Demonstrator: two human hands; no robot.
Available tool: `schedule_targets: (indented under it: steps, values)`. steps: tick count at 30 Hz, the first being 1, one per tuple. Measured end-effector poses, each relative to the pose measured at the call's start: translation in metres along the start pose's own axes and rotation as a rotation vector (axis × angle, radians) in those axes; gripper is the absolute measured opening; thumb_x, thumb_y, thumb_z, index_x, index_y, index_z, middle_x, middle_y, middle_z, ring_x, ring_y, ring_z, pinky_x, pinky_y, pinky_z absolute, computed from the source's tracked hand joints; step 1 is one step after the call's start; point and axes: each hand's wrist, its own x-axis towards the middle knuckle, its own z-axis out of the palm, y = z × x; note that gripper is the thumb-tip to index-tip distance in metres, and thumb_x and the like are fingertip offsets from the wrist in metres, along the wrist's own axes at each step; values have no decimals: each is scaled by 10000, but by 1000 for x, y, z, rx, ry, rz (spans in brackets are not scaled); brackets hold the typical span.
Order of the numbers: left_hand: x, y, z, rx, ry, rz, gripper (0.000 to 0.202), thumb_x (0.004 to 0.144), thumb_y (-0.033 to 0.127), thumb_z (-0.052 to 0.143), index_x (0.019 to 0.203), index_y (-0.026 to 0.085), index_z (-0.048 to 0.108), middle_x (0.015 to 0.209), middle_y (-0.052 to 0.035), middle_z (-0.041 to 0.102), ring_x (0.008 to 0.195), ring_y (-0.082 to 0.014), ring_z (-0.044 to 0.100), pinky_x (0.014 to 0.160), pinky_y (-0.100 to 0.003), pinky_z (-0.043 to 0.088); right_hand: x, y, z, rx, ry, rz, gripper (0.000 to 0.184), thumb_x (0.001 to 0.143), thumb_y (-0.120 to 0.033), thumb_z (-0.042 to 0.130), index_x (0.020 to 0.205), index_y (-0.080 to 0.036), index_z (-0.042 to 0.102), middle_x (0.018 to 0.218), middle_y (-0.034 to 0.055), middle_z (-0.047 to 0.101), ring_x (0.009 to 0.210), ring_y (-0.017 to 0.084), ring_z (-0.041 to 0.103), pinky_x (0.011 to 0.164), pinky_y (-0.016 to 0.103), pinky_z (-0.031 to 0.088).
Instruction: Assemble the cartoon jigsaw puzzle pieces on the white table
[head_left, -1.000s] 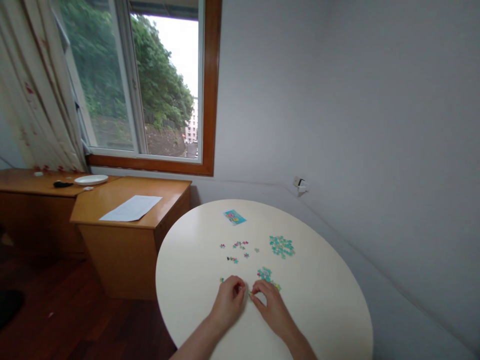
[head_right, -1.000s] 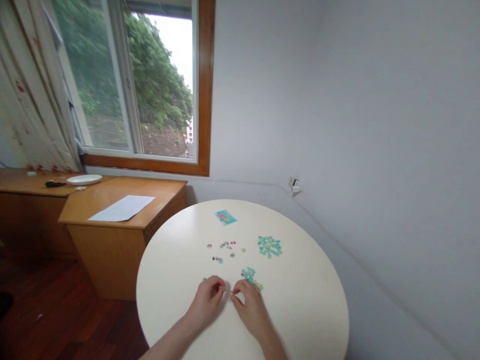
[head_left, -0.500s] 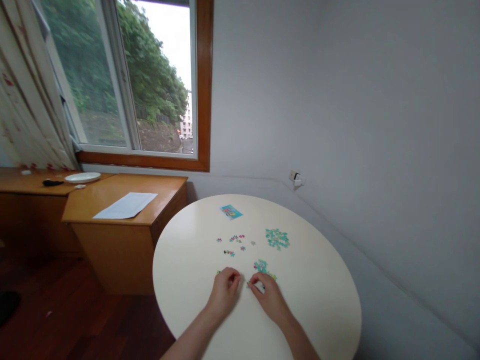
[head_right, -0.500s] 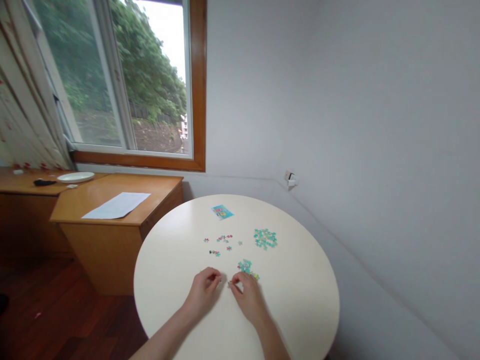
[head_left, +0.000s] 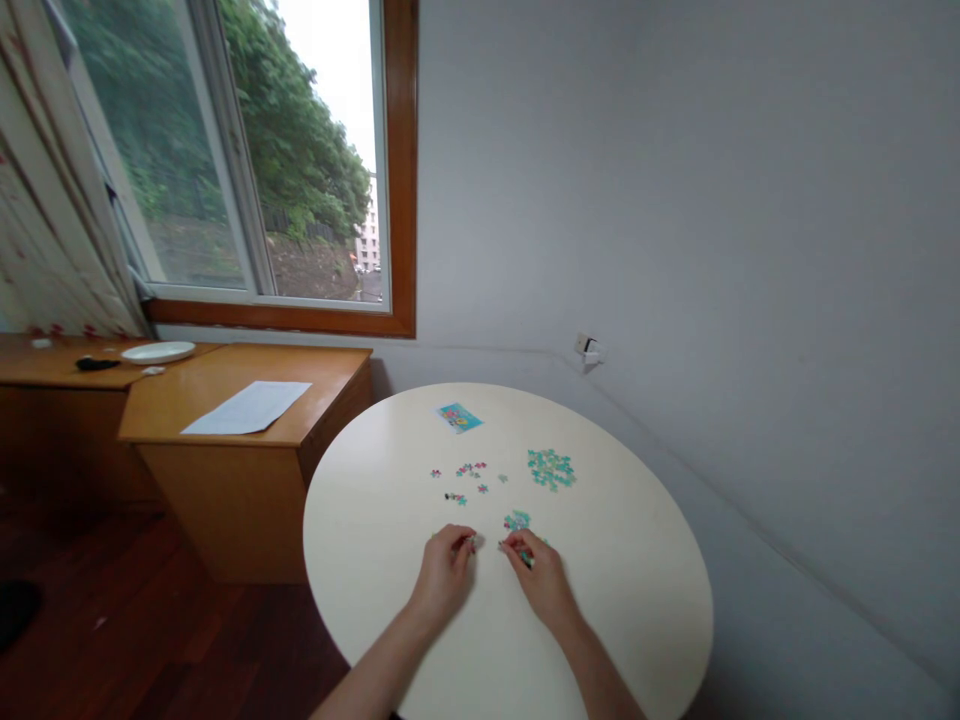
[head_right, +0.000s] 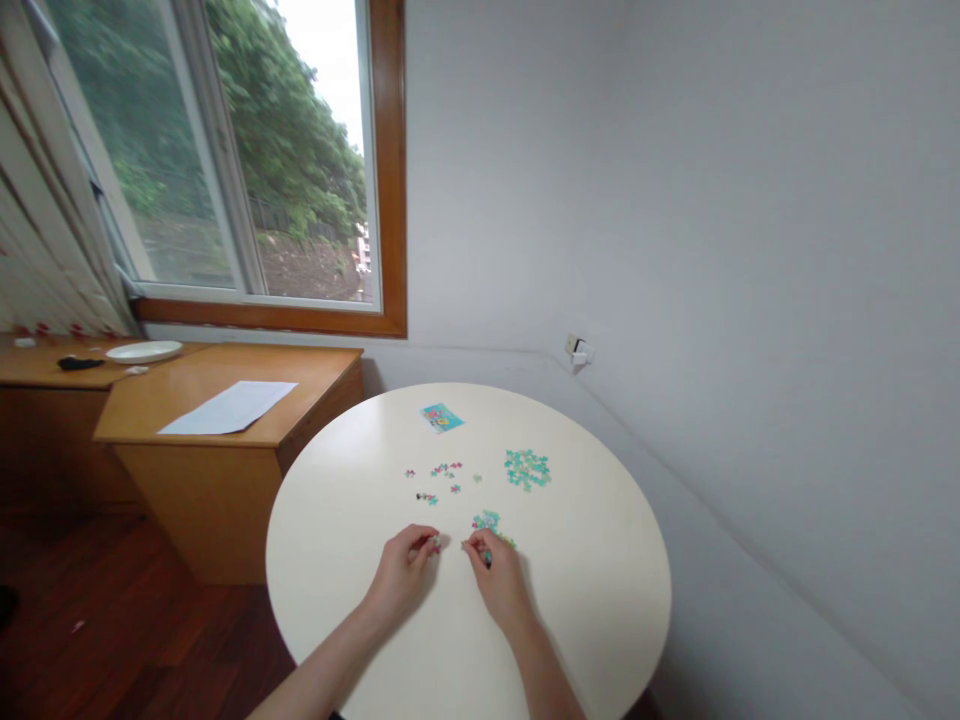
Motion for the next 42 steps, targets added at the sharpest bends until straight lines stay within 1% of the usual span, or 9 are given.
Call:
schedule_targets:
  steps: [5, 13, 17, 21, 25, 28, 34, 38, 42]
  values:
    - [0, -3, 1, -30, -2, -16, 209, 762, 164, 467, 829, 141, 663, 828, -78, 687, 759, -163, 621, 732, -277, 490, 1, 1, 1, 47, 44, 8, 304, 827, -464, 477, 734, -190, 571, 685, 39, 650, 652, 166, 611, 626, 270, 479]
    - [0, 4, 0, -98, -20, -33, 179, 746, 172, 470, 819, 144, 631, 773, -57, 687, 728, -156, 629, 700, -261, 495, 3, -1, -2, 125, 139, 47, 333, 794, -504, 501, 735, -184, 570, 658, 42, 640, 591, 154, 597, 579, 262, 497]
    - [0, -2, 2, -123, -5, -23, 178, 754, 200, 481, 832, 143, 631, 786, -64, 685, 730, -162, 630, 701, -271, 496, 4, 3, -1, 149, 213, 59, 317, 777, -496, 528, 742, -185, 578, 654, 38, 643, 591, 150, 598, 568, 257, 506]
    - [1, -10, 4, -127, 25, -10, 185, 742, 199, 496, 839, 146, 645, 812, -71, 683, 757, -170, 628, 719, -285, 496, 4, 9, 0, 185, 293, 82, 274, 770, -445, 549, 807, -178, 601, 705, 55, 666, 632, 163, 620, 595, 274, 524]
    - [1, -12, 5, -114, 59, 5, 193, 734, 194, 493, 832, 150, 653, 812, -68, 672, 749, -166, 614, 696, -282, 489, 5, 14, -1, 196, 287, 90, 271, 779, -394, 525, 880, -160, 617, 759, 78, 685, 659, 173, 640, 618, 293, 533]
    - [1, -11, 4, -98, 64, 1, 181, 733, 199, 499, 823, 154, 650, 785, -58, 660, 721, -160, 596, 675, -276, 476, 5, 14, -1, 184, 306, 84, 274, 782, -373, 508, 898, -154, 625, 790, 86, 689, 663, 169, 642, 624, 295, 535]
    - [1, -5, 3, -117, 42, -15, 166, 733, 196, 497, 837, 152, 619, 763, -46, 638, 694, -147, 568, 645, -252, 442, 5, 14, -1, 183, 317, 87, 270, 777, -368, 503, 883, -154, 628, 785, 82, 686, 652, 162, 639, 620, 292, 539]
    - [-1, 0, 1, -103, 48, -9, 118, 735, 179, 477, 795, 158, 576, 694, -20, 599, 644, -134, 540, 600, -233, 410, 5, 14, 0, 198, 315, 93, 259, 778, -370, 503, 875, -158, 616, 776, 80, 683, 643, 161, 637, 606, 287, 538]
    - [-1, 3, 1, -111, 44, -12, 88, 724, 180, 481, 763, 163, 558, 665, -5, 579, 621, -123, 520, 593, -222, 392, 5, 16, 0, 196, 326, 87, 260, 775, -372, 503, 872, -158, 614, 769, 77, 679, 627, 158, 630, 600, 289, 536]
